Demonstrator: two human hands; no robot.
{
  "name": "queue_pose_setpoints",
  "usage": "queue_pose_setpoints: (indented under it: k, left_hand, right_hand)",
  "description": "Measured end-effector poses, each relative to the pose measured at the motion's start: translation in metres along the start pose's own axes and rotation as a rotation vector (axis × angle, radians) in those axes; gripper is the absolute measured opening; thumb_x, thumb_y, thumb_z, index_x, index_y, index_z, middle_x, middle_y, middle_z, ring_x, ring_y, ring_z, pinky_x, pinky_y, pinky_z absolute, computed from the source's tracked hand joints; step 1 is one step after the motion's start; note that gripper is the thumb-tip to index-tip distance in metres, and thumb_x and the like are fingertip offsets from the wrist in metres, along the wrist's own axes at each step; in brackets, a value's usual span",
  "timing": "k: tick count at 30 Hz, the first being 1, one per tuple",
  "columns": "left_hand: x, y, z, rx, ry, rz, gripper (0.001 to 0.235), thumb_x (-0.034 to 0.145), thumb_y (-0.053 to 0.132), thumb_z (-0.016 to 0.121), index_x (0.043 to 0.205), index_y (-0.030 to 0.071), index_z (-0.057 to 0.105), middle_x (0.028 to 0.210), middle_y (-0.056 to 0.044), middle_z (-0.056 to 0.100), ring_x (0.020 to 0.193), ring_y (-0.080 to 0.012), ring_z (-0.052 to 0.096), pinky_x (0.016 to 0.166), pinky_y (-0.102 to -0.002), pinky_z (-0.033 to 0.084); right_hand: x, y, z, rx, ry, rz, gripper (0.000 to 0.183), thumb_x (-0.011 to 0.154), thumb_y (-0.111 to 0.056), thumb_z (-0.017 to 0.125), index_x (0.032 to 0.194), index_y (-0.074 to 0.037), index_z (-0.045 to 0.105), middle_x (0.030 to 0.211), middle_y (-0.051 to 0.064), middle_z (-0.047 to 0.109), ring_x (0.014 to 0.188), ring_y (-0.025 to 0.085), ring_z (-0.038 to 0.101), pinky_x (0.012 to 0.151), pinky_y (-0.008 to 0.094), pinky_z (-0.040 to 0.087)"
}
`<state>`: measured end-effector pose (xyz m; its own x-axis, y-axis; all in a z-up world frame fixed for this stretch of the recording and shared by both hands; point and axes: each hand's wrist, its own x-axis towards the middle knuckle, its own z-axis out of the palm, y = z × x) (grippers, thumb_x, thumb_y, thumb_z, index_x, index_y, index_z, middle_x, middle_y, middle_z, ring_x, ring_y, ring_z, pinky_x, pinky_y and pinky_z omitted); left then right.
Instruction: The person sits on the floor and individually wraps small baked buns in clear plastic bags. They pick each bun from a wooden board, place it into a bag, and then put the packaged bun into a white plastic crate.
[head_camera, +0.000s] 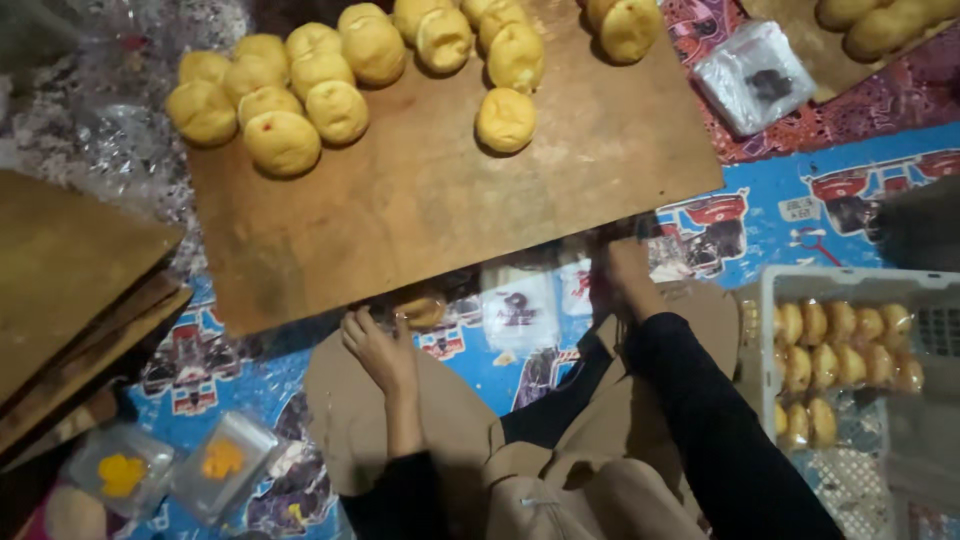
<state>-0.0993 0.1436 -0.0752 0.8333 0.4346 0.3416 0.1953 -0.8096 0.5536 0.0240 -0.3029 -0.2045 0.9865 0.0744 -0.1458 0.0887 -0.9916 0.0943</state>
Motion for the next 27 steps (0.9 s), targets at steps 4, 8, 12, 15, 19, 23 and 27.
queue_pose_setpoints:
  k: [4,8,12,15,19,23,27]
  left_hand:
    - [-0.021,0.054,0.002,-0.093,-0.07,0.112,0.037,0.083,0.017,0.076,0.115,0.001,0.065,0.136,-0.023,0.057,0.131,-0.0418,0.049,0.111,-0.054,0.037]
    - [-0.062,0.121,0.02,-0.407,-0.277,0.235,0.03,0.085,0.014,0.075,0.112,0.002,0.067,0.14,-0.018,0.057,0.137,-0.0413,0.048,0.115,-0.051,0.038]
    - [-0.109,0.159,0.019,-0.501,-0.482,0.274,0.026,0.08,0.009,0.077,0.105,0.006,0.069,0.129,-0.015,0.06,0.128,-0.0374,0.053,0.108,-0.05,0.04]
    - [-0.132,0.168,0.01,-0.533,-0.556,0.288,0.021,0.082,0.008,0.076,0.103,0.006,0.07,0.126,-0.015,0.062,0.128,-0.0375,0.053,0.107,-0.047,0.042]
    - [-0.147,0.168,0.0,-0.571,-0.57,0.27,0.021,0.084,0.008,0.075,0.104,0.005,0.072,0.123,-0.015,0.062,0.124,-0.0368,0.055,0.103,-0.045,0.045]
    - [-0.149,0.165,-0.008,-0.563,-0.551,0.285,0.021,0.082,0.007,0.075,0.103,0.005,0.071,0.121,-0.015,0.063,0.119,-0.0363,0.057,0.101,-0.045,0.046]
    - [-0.15,0.165,-0.016,-0.559,-0.527,0.304,0.021,0.083,0.007,0.075,0.103,0.005,0.07,0.12,-0.016,0.063,0.118,-0.037,0.057,0.101,-0.045,0.046]
  right_hand:
    - [-0.003,-0.01,0.0,-0.024,-0.098,-0.105,0.012,0.073,-0.022,0.076,0.081,-0.014,0.075,0.089,0.013,0.074,0.095,0.03,0.07,0.089,0.051,0.046]
    - [-0.004,-0.008,-0.004,-0.043,0.19,-0.117,0.026,0.054,-0.02,0.076,0.079,-0.012,0.077,0.086,0.011,0.074,0.091,0.03,0.07,0.091,0.055,0.045]
    - [-0.014,-0.009,0.001,0.0,0.019,-0.052,0.008,0.078,-0.016,0.073,0.083,-0.011,0.076,0.094,0.014,0.073,0.1,0.03,0.069,0.093,0.048,0.047]
    - [-0.017,-0.011,0.0,0.063,0.027,-0.081,0.015,0.075,-0.016,0.073,0.089,-0.009,0.076,0.097,0.015,0.073,0.101,0.032,0.068,0.088,0.047,0.047]
    - [-0.013,-0.014,-0.007,0.086,0.061,-0.058,0.016,0.074,-0.017,0.073,0.089,-0.011,0.075,0.094,0.013,0.074,0.098,0.032,0.069,0.087,0.049,0.045]
    - [-0.008,-0.011,-0.018,0.023,0.023,-0.063,0.013,0.072,-0.016,0.073,0.084,-0.014,0.076,0.095,0.011,0.074,0.104,0.03,0.068,0.09,0.049,0.044]
    - [-0.007,-0.01,-0.02,0.048,0.011,-0.024,0.011,0.081,-0.015,0.07,0.09,-0.014,0.076,0.095,0.011,0.075,0.098,0.029,0.071,0.093,0.052,0.043]
